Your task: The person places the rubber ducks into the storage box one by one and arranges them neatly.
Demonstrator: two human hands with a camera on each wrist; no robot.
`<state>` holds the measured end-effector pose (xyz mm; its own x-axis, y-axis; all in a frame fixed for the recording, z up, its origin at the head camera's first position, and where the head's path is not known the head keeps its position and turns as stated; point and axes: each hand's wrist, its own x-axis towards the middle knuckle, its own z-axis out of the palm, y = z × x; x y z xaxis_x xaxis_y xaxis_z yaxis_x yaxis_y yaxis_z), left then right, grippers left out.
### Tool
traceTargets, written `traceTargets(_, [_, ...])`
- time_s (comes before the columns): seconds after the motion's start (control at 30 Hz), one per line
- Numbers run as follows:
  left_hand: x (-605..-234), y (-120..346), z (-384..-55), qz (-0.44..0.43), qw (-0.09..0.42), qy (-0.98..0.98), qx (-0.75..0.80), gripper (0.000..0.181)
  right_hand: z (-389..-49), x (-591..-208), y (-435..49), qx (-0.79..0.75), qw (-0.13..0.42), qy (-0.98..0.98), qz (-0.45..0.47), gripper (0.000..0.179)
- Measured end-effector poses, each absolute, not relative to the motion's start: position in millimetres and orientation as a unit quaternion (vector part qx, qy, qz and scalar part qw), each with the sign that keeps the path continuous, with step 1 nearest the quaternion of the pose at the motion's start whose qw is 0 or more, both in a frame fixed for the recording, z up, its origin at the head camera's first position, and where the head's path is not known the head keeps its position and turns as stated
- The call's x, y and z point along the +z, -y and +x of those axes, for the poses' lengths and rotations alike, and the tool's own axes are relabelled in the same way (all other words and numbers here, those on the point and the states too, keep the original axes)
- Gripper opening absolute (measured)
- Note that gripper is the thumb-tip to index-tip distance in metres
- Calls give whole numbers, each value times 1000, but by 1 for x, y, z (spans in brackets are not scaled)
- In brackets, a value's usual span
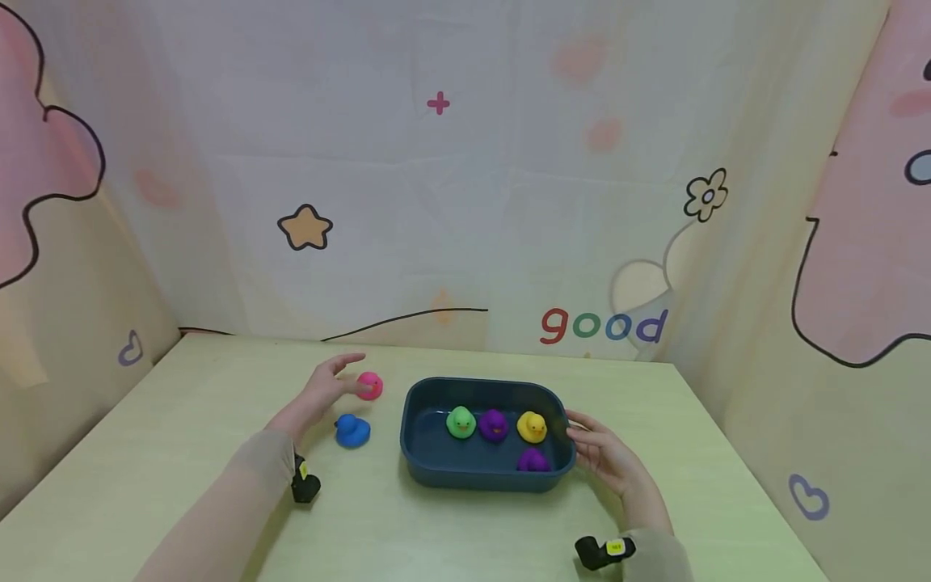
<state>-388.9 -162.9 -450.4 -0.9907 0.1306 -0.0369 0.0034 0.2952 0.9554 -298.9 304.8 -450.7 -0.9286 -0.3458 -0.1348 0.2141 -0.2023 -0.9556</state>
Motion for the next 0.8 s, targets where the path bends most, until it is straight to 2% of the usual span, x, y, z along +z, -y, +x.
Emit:
traceTargets(0.13, [-457, 165, -392, 46, 74, -806, 586, 73, -299, -450, -304, -772, 182, -606, -59, 36])
traceTargets(0.53, [-463, 154, -397, 23, 94, -804, 587, 63, -299, -453, -304, -768, 181, -611, -55, 45])
traceTargets(0.8, [-465, 152, -400, 14, 101, -800, 591, 59, -300, -452, -305, -775, 181, -604, -46, 38])
